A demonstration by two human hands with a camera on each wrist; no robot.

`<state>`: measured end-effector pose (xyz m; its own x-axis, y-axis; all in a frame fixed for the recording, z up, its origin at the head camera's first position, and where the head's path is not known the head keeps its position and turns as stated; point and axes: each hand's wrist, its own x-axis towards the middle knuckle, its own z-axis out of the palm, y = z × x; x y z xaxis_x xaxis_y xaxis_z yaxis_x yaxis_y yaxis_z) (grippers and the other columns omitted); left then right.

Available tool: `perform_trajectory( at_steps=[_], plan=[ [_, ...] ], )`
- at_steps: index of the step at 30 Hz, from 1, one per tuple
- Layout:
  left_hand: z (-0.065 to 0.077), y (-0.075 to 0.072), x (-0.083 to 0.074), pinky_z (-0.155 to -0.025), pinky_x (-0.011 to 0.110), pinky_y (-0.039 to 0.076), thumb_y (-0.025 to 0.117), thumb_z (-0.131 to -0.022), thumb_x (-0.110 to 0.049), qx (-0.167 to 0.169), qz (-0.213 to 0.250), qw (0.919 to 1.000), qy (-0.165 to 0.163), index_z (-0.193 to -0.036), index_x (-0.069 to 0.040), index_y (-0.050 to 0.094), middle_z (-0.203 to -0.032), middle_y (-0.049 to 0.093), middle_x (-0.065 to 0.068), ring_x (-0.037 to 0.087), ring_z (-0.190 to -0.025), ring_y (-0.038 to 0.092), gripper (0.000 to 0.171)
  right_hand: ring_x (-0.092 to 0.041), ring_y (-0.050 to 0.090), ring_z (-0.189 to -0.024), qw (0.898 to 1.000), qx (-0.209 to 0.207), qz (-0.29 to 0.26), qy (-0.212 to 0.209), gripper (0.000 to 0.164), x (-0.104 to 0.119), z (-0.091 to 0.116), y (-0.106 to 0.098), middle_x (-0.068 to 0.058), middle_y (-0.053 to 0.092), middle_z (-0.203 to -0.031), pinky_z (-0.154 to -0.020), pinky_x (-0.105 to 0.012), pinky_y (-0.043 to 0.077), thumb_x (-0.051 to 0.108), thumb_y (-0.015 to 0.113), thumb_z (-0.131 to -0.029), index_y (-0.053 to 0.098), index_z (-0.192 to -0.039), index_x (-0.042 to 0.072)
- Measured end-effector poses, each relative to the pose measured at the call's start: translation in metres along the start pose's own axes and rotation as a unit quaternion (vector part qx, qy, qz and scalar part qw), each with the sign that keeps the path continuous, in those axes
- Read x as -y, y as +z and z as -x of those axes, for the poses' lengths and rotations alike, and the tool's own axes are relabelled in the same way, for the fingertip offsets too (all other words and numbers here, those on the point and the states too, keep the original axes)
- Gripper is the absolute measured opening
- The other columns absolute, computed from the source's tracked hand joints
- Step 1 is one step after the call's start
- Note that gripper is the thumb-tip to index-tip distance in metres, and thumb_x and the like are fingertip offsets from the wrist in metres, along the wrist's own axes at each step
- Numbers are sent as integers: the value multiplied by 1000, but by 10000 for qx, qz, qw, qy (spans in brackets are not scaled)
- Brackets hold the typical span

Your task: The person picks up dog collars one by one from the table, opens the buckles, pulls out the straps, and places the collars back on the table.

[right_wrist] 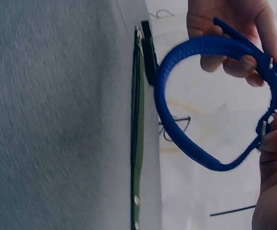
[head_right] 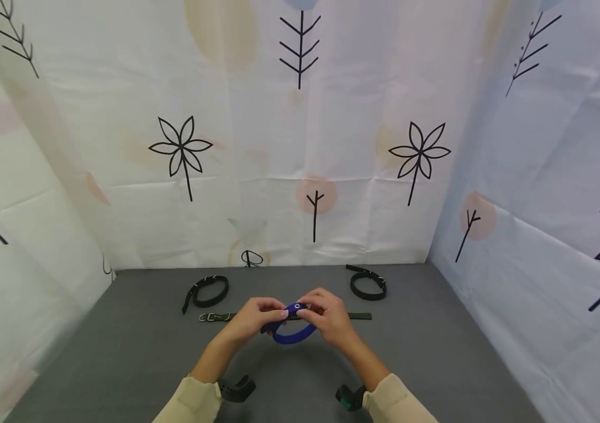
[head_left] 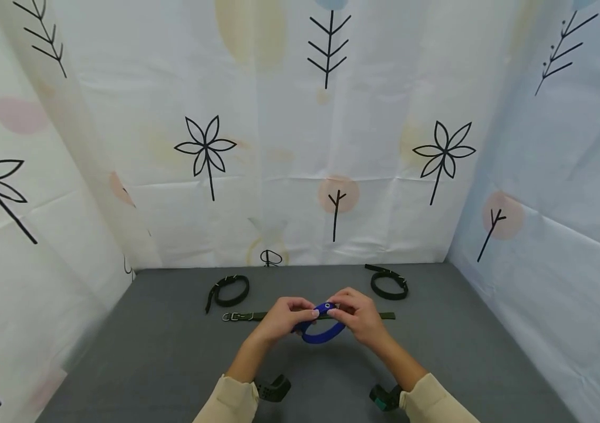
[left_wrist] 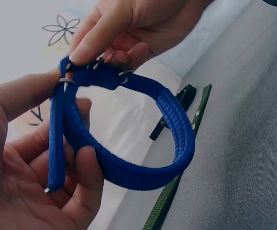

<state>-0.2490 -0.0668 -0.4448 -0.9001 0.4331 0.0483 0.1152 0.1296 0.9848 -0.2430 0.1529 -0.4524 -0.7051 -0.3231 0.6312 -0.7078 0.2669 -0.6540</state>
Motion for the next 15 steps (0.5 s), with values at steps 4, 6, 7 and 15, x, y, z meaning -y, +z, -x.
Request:
perform_trajectory(
  at_steps=[4, 6, 7, 15],
  plan=[
    [1, -3, 0, -62, 28, 49, 69, -92, -22, 6, 262, 9997, -20, -102, 2, 70, -86, 70, 10, 17, -73, 58, 26, -10, 51, -59, 9927, -291, -970, 658, 8, 5, 3, 5, -11, 57, -89, -48, -25, 46, -1, 67, -90, 68, -98, -1],
    [3, -4, -1, -62, 28, 48, 70, -92, -21, -32, 232, 9997, -11, -101, 3, 70, -85, 70, 9, 18, -75, 59, 26, -11, 50, -59, 9878, -259, -1298, 826, 9, 7, 4, 7, -14, 55, -88, -49, -25, 46, -1, 64, -92, 66, -100, -4],
    [4, -5, -1, -62, 29, 48, 70, -91, -21, -62, 175, 9998, -16, -101, 3, 70, -85, 70, 8, 18, -75, 59, 25, -11, 51, -59, 9869, -197, -1334, 888, 9, 8, 4, 7, -14, 55, -87, -50, -25, 46, 0, 64, -93, 65, -101, -4],
    [18, -6, -4, -56, 31, 47, 73, -88, -18, -152, -939, 9955, 47, -95, -2, 73, -81, 67, 2, 16, -66, 56, 18, -5, 51, -68, 9948, 853, 527, -180, 18, 15, 3, 9, -4, 62, -95, -58, -23, 48, 6, 72, -88, 71, -105, 8]
  ],
)
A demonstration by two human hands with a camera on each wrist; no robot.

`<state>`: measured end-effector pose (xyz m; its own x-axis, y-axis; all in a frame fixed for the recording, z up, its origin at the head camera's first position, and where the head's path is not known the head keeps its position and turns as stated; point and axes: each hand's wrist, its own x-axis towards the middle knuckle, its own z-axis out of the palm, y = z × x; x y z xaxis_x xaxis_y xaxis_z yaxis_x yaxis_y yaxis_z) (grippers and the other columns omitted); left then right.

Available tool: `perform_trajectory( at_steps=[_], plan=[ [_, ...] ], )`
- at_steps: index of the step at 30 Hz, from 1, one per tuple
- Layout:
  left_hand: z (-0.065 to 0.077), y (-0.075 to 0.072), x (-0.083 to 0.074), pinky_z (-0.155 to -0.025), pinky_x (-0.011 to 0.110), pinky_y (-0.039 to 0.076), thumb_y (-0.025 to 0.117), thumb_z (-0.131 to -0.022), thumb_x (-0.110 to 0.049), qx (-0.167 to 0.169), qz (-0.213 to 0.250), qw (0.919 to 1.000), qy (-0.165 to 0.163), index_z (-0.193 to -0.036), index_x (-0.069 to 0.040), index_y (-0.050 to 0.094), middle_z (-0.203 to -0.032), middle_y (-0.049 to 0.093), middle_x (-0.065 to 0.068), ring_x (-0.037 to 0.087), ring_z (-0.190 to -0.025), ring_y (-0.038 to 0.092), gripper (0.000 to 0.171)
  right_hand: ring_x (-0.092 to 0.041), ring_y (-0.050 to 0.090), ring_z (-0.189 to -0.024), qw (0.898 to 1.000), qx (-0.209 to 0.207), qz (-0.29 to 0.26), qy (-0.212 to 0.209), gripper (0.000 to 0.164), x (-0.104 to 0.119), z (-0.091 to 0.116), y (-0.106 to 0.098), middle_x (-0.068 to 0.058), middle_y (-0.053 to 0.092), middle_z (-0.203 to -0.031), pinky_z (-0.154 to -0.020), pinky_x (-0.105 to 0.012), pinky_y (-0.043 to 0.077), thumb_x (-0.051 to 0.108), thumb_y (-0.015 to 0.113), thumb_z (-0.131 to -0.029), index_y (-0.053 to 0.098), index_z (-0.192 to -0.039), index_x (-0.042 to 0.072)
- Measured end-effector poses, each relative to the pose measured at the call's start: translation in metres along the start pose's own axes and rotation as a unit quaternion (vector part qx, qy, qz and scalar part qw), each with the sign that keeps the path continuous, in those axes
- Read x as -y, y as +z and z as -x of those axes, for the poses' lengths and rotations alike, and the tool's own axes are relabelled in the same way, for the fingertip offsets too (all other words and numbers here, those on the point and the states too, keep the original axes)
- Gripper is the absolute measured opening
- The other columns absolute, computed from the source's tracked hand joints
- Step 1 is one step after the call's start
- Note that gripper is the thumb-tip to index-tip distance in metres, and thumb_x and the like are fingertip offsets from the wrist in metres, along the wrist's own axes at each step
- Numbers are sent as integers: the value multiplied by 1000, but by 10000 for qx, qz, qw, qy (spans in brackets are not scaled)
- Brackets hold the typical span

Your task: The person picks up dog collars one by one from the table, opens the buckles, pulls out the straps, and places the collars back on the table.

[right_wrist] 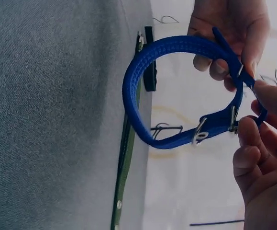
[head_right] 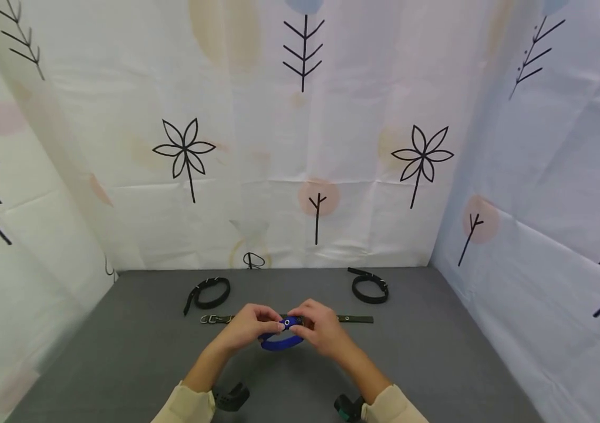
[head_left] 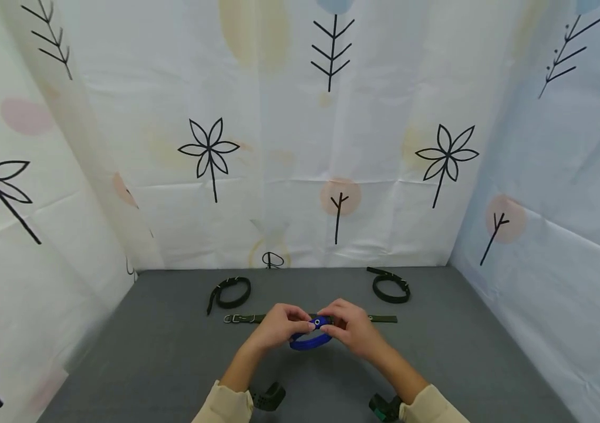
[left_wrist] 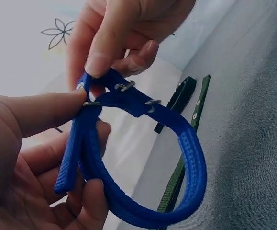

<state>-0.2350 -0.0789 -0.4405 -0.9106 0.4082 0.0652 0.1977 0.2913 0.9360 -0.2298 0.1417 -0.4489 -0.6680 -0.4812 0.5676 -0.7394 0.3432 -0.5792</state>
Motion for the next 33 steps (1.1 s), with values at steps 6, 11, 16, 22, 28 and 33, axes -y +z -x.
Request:
perform_trajectory(
  at_steps=[6, 11, 16, 22, 28, 33],
  plan=[
    [6, 1, -4, -56, 32, 48, 72, -89, -21, 96, 0, 10000, -2, -97, -3, 73, -82, 68, 2, 15, -67, 57, 20, -3, 49, -72, 9988, 155, 340, -331, 13, 5, 0, -1, 0, 61, -95, -60, -21, 47, 12, 71, -89, 70, -102, 11],
    [6, 0, -2, -59, 31, 49, 71, -90, -23, 56, 150, 9998, -143, -98, -2, 73, -85, 68, 3, 16, -70, 58, 22, -7, 54, -73, 9986, -264, -386, -234, 13, 4, 3, 2, -4, 62, -95, -60, -25, 50, 4, 67, -91, 68, -102, 10],
    [5, -2, 2, -61, 32, 50, 71, -91, -24, 34, 430, 9989, -189, -98, -2, 72, -85, 69, 5, 27, -78, 62, 24, -13, 52, -62, 9901, -646, -1243, -8, 17, 1, 6, 6, -10, 57, -91, -51, -27, 49, -7, 60, -92, 65, -105, 5],
    [4, -4, 2, -63, 32, 49, 70, -91, -27, -31, 648, 9974, -305, -99, -1, 72, -86, 70, 6, 23, -77, 60, 26, -25, 55, -62, 9704, -867, -2167, 623, 14, 0, 7, 10, -22, 56, -79, -52, -31, 50, -6, 52, -97, 59, -110, -5],
    [6, -4, 1, -60, 31, 47, 72, -89, -24, -174, 455, 9980, -397, -96, -1, 72, -84, 69, 6, 21, -72, 60, 24, -22, 53, -59, 9813, -781, -1713, 391, 18, 1, 6, 10, -19, 59, -85, -51, -28, 48, -4, 59, -95, 63, -112, -1],
    [10, -3, -1, -62, 33, 48, 74, -88, -22, -223, -103, 9992, -307, -91, -3, 74, -84, 66, 3, 18, -72, 58, 19, -8, 53, -68, 9980, -319, 308, -443, 23, 2, 2, 5, -3, 62, -101, -58, -22, 47, 8, 73, -87, 70, -109, 7]
  ],
)
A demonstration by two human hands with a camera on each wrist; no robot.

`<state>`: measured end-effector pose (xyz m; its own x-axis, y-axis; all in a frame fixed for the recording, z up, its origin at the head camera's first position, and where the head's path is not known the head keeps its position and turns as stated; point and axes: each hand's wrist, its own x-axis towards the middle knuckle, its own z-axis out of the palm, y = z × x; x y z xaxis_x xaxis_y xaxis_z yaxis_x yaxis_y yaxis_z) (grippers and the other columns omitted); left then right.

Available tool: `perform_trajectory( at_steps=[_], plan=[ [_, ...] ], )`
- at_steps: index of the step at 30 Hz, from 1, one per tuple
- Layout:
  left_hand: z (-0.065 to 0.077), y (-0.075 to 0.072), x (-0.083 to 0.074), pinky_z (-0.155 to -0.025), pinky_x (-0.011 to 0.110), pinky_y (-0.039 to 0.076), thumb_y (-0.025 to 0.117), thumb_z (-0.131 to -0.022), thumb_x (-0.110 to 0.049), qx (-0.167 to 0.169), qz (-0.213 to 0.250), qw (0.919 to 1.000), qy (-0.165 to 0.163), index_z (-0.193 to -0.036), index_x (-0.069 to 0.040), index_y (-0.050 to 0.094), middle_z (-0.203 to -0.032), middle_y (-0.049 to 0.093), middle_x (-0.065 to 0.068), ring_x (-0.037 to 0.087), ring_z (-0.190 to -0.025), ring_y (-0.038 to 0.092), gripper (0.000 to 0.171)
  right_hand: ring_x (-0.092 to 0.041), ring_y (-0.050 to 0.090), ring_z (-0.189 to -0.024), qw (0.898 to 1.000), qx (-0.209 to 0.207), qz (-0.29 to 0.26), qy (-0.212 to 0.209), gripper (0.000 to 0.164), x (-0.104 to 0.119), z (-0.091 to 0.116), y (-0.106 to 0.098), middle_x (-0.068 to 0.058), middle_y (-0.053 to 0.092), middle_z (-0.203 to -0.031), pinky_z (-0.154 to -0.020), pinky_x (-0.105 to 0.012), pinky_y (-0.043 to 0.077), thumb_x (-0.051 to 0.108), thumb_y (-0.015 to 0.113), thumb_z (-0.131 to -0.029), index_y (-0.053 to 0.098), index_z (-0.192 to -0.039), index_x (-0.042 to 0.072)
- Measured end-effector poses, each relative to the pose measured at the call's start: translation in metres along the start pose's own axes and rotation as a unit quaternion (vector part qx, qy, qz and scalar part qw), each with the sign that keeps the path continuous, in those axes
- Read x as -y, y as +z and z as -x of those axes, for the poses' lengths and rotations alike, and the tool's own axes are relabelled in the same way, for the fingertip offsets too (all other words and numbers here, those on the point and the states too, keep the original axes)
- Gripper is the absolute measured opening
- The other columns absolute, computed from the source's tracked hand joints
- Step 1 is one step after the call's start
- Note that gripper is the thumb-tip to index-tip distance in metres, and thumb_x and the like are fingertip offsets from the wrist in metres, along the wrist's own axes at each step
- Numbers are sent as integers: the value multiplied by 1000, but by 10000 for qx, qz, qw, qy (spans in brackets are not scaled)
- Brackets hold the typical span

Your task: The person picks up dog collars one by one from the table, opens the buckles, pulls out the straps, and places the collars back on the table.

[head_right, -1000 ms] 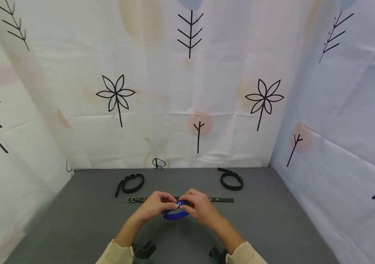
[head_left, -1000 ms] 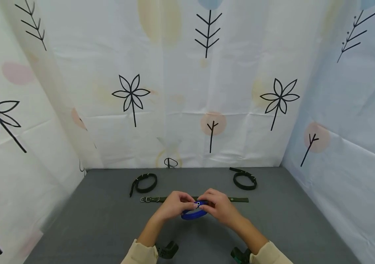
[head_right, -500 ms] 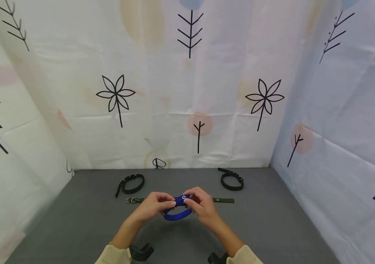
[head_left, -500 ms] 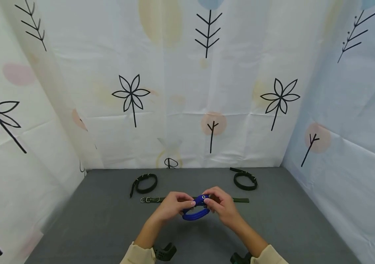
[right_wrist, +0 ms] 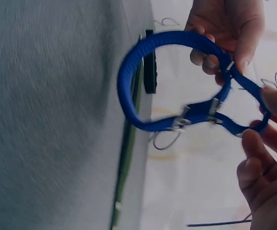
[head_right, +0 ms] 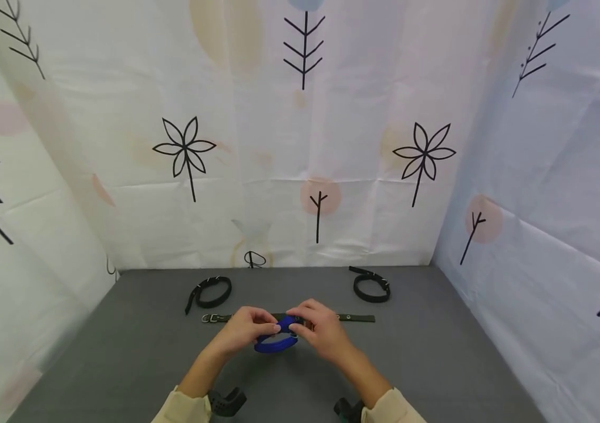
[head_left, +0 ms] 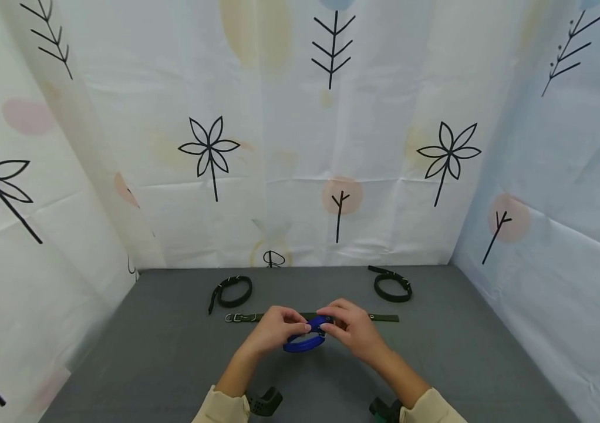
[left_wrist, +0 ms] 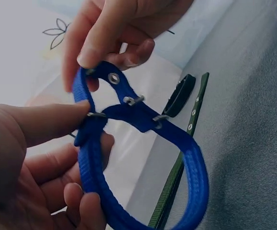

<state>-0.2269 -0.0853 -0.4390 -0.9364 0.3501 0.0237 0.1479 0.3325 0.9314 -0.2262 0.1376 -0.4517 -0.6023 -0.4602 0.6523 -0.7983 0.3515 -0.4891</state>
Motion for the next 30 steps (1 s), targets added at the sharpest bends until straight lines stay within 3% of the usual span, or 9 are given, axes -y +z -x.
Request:
perform_trajectory(
  at_steps=[3, 6, 11, 15, 19, 24, 28, 30],
  plan=[
    [0, 1, 0, -66, 35, 50, 74, -87, -22, 6, -376, 9992, 132, -88, -5, 74, -83, 66, 2, 18, -74, 60, 17, -8, 57, -75, 9948, 350, 831, -472, 22, 3, -5, -2, 3, 62, -99, -63, -20, 48, 12, 76, -84, 72, -105, 9],
    [-1, 2, 0, -66, 35, 50, 75, -86, -23, 34, -652, 9977, 155, -87, -7, 74, -82, 66, 0, 16, -74, 59, 16, -8, 58, -77, 9892, 562, 1111, -768, 18, 5, -8, -4, 3, 61, -94, -66, -18, 48, 12, 77, -83, 73, -101, 10],
    [0, 1, -2, -66, 34, 50, 74, -87, -23, 78, -511, 9984, 214, -88, -6, 75, -82, 67, 0, 16, -74, 59, 17, -6, 57, -80, 9926, 519, 734, -812, 18, 4, -9, -6, 2, 61, -96, -67, -20, 49, 5, 75, -84, 71, -101, 8],
    [1, 0, -1, -61, 32, 47, 72, -90, -20, 119, -124, 9997, 186, -92, -2, 74, -82, 67, 2, 16, -69, 56, 18, -6, 55, -77, 9964, 50, 474, -698, 21, 1, -7, -8, 1, 62, -97, -65, -21, 48, 1, 73, -84, 70, -103, 8],
    [0, 0, 3, -56, 31, 43, 69, -92, -16, 152, 80, 9998, 125, -96, 1, 73, -82, 66, 2, 19, -67, 51, 17, -7, 54, -69, 9961, -672, 160, -549, 27, -2, -6, -10, 0, 62, -90, -60, -19, 47, -7, 72, -82, 69, -106, 7],
    [1, 5, 3, -59, 33, 45, 68, -92, -12, 56, 443, 9987, 248, -97, 4, 70, -84, 69, 8, 27, -74, 59, 17, -7, 57, -64, 9915, -1273, 146, -236, 29, -2, -6, -7, 0, 63, -85, -56, -16, 48, -8, 73, -82, 68, -108, 3],
    [3, 12, 0, -66, 33, 49, 69, -92, -16, -282, 588, 9973, 347, -97, 0, 70, -86, 68, 5, 27, -81, 64, 16, -7, 59, -60, 9869, -1531, 26, 505, 14, 6, -7, -2, -2, 66, -78, -53, -19, 49, -4, 72, -85, 70, -97, 2],
    [4, 16, -3, -65, 32, 49, 70, -91, -15, -579, 298, 9968, 464, -97, -5, 69, -85, 67, 2, 23, -78, 63, 12, -10, 60, -57, 9799, -1701, -224, 1018, 6, 13, -8, 0, -7, 67, -73, -51, -23, 51, -4, 70, -86, 69, -89, 1]
  ],
)
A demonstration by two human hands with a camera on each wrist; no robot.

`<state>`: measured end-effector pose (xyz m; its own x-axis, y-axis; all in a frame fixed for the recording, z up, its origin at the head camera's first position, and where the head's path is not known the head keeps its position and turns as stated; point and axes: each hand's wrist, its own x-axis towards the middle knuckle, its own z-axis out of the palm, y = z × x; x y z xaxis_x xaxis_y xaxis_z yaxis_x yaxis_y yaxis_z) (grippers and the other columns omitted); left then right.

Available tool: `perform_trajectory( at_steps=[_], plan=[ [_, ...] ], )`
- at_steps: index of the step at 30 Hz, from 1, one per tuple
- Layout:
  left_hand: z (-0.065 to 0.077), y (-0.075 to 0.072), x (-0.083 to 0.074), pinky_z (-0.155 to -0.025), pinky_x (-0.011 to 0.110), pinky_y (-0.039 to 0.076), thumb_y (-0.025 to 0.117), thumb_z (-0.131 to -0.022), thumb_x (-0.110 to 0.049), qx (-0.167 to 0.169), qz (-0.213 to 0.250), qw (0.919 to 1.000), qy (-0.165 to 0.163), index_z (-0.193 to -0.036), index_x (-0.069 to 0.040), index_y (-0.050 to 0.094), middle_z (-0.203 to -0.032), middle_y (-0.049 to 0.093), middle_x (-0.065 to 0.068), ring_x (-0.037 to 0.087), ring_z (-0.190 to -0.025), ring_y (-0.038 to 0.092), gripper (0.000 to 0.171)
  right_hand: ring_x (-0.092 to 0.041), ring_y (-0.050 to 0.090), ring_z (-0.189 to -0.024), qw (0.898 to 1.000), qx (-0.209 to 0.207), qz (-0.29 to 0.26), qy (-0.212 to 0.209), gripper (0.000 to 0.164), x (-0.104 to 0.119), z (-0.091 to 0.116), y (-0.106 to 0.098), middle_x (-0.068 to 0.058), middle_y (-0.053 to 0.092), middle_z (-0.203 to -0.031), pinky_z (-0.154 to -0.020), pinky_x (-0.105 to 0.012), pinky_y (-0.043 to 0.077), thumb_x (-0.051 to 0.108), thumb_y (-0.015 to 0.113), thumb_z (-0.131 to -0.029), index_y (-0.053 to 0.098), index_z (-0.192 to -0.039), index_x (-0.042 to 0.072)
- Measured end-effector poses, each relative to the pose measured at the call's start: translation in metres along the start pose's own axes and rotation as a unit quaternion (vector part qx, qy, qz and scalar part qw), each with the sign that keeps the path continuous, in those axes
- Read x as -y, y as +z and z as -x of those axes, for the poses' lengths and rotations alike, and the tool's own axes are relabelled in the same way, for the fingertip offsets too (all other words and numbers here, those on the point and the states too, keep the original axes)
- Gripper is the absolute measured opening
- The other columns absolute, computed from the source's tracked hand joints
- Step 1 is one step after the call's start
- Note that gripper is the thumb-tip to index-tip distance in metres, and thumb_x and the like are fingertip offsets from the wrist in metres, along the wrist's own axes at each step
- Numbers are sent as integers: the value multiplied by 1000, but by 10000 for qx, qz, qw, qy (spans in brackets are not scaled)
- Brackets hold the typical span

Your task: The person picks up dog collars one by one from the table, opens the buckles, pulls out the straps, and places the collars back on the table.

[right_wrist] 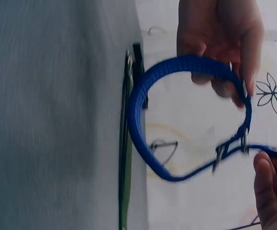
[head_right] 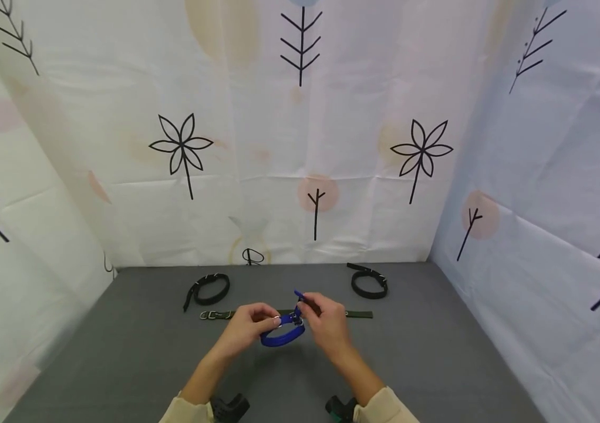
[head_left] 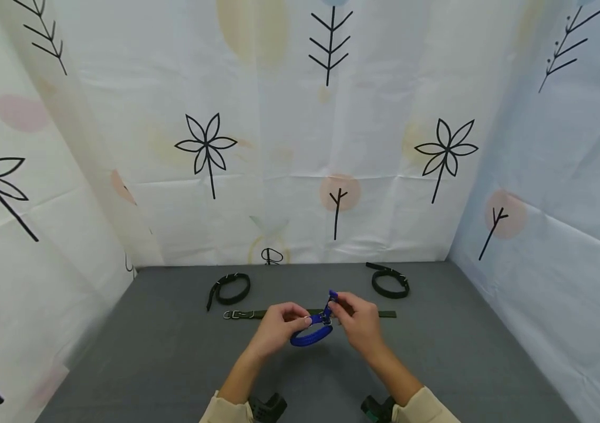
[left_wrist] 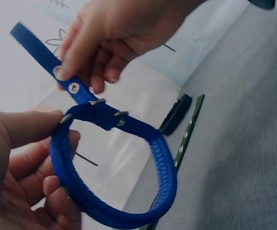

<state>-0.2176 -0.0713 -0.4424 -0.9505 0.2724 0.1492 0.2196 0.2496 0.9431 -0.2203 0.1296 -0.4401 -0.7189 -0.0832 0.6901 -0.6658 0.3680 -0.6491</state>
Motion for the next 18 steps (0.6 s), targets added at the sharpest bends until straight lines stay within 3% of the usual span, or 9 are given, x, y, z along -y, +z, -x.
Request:
perform_trajectory(
  at_steps=[3, 5, 7, 10, 13, 15, 18],
  plan=[
    [1, 6, -6, -66, 31, 45, 73, -88, -12, -425, -973, 9933, 465, -98, -14, 69, -86, 66, -4, 16, -76, 55, 11, -19, 62, -56, 9962, -255, -433, 718, 3, 19, -1, 2, -16, 66, -71, -50, -31, 53, -6, 68, -87, 66, -85, -4],
    [2, 12, -11, -66, 31, 42, 74, -87, -13, -641, -1574, 9821, 815, -97, -19, 69, -87, 66, -8, 15, -76, 50, 13, -21, 62, -56, 9915, -404, -648, 1058, 4, 33, -2, 2, -18, 66, -71, -51, -36, 54, -6, 67, -88, 64, -85, -7],
    [2, 17, -14, -68, 30, 41, 75, -86, -15, -827, -1920, 9727, 1006, -94, -22, 70, -87, 65, -11, 14, -78, 48, 12, -19, 62, -56, 9890, -508, -787, 1144, 5, 45, -3, 3, -20, 66, -72, -52, -38, 54, -8, 66, -88, 62, -86, -8],
    [3, 23, -17, -66, 29, 42, 76, -86, -20, -1118, -2035, 9676, 993, -90, -22, 71, -81, 65, -13, 12, -76, 50, 7, -17, 61, -54, 9887, -587, -910, 1034, 6, 53, -4, 5, -20, 65, -69, -52, -40, 54, -8, 66, -88, 61, -86, -7],
    [3, 27, -17, -63, 26, 44, 77, -85, -20, -1355, -1999, 9666, 858, -89, -20, 71, -77, 65, -13, 10, -73, 54, 6, -28, 61, -53, 9867, -617, -1169, 948, 7, 54, -3, 6, -22, 64, -68, -51, -40, 53, -9, 65, -88, 59, -84, -9],
    [4, 28, -17, -61, 26, 44, 76, -86, -20, -1314, -1917, 9691, 827, -89, -19, 71, -77, 65, -12, 9, -71, 55, 6, -37, 60, -55, 9830, -618, -1394, 1024, 7, 52, -3, 7, -24, 63, -68, -51, -41, 54, -10, 64, -89, 58, -84, -10],
    [7, 27, -16, -58, 26, 46, 74, -88, -20, -1024, -1569, 9797, 715, -90, -17, 70, -77, 63, -9, 9, -68, 56, 5, -40, 60, -56, 9756, -618, -1685, 1262, 9, 45, -1, 10, -27, 62, -68, -52, -40, 54, -10, 62, -90, 56, -84, -12]
  ],
)
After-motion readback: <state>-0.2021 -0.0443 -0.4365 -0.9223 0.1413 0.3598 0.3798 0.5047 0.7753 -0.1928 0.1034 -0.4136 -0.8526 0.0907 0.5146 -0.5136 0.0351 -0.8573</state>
